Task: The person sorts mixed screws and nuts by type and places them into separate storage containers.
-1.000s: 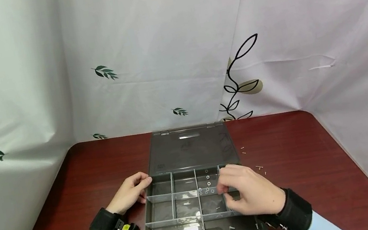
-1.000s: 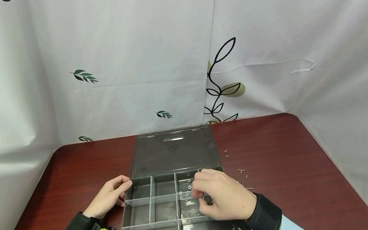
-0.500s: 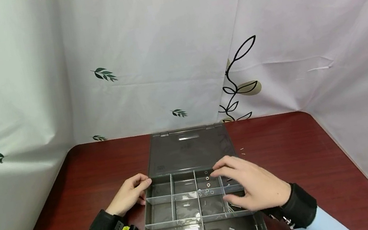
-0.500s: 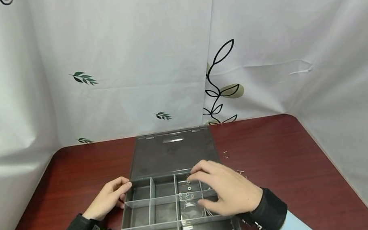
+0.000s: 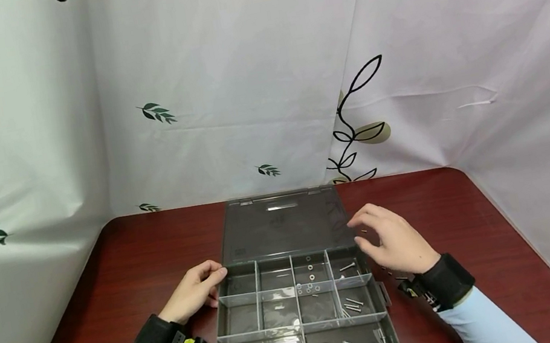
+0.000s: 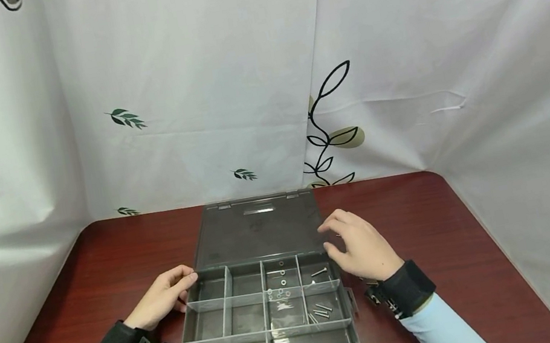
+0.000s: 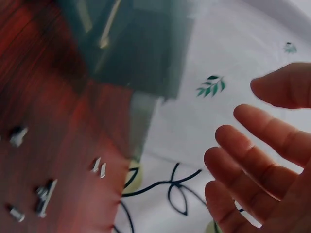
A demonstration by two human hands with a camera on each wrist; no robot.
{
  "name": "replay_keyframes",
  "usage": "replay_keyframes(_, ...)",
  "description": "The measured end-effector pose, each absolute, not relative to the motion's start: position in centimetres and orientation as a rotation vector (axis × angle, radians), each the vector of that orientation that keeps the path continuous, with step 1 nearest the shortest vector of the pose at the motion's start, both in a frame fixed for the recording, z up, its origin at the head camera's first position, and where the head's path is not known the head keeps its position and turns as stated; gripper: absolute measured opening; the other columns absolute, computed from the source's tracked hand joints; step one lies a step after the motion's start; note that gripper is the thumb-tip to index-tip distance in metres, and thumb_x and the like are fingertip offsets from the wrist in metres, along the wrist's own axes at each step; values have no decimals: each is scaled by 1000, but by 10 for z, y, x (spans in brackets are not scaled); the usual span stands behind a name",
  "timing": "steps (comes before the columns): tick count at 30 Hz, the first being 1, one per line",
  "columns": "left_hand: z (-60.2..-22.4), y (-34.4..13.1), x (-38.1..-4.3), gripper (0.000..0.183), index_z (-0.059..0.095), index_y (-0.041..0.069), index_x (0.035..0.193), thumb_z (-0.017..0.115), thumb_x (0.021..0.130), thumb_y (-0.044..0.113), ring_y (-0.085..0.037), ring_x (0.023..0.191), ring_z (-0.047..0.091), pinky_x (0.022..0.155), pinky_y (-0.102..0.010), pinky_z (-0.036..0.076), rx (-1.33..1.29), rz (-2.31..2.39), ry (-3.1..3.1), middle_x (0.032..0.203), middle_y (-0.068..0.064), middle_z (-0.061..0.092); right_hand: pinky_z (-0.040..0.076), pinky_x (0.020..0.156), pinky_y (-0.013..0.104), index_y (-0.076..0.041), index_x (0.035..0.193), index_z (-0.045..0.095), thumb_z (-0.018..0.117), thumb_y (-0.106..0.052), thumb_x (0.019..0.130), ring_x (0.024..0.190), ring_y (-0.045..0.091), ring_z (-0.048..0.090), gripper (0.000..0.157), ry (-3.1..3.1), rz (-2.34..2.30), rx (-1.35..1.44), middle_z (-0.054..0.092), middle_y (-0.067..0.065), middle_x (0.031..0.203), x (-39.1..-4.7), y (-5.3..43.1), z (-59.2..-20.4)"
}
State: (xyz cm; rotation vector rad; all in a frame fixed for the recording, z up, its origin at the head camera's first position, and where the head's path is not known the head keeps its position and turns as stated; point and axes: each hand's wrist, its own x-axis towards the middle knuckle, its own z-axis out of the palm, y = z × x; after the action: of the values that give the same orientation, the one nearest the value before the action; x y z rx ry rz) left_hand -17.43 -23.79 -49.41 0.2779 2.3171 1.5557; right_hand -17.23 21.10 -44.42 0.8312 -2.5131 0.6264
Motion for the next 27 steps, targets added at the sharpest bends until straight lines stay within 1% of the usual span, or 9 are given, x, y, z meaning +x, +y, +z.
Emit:
replay_keyframes(5,-494,-238,-174,52,54,-2,124,56,99,43,-23,66,57,60,-39,57,282,1557,2313,88,-13,51,51,84,39,-5,107,73,68,-10,86,98,18,60,21,-2601,525,772,62,0,105,-178,219,-455)
replay_keyframes(7,-494,-238,-174,51,54,-2,124,56,99,42,-24,66,57,61,-39,57,279,1554,2311,88,-13,51,51,85,41,-3,107,73,67,-8,87,97,21,61,22,-2642,484,763,63,3,104,-179,222,-460)
replay_keyframes(12,-494,-237,-174,51,55,-2,124,56,99,42,-24,66,56,60,-39,57,274,1557,2307,89,-13,51,50,85,42,0,111,73,64,-7,88,96,25,60,26,-2710,408,759,62,6,103,-182,226,-469)
replay_keyframes(16,-494,-237,-175,52,54,-2,125,56,99,42,-23,66,56,60,-39,56,276,1557,2310,89,-14,51,50,83,44,1,111,73,64,-6,87,95,28,60,27,-2725,337,774,62,8,105,-183,228,-473)
replay_keyframes(21,-492,-236,-174,52,54,-3,126,56,99,42,-24,66,56,60,-39,56,273,1553,2320,89,-15,52,51,78,43,2,104,75,65,-4,84,89,29,60,23,-2728,270,777,61,7,99,-184,230,-478)
replay_keyframes(27,-490,-235,-174,52,54,-3,125,56,99,42,-24,66,57,59,-39,56,278,1553,2328,90,-15,52,53,71,39,-2,87,77,68,2,76,79,24,63,15,-2694,311,737,61,2,84,-186,232,-480)
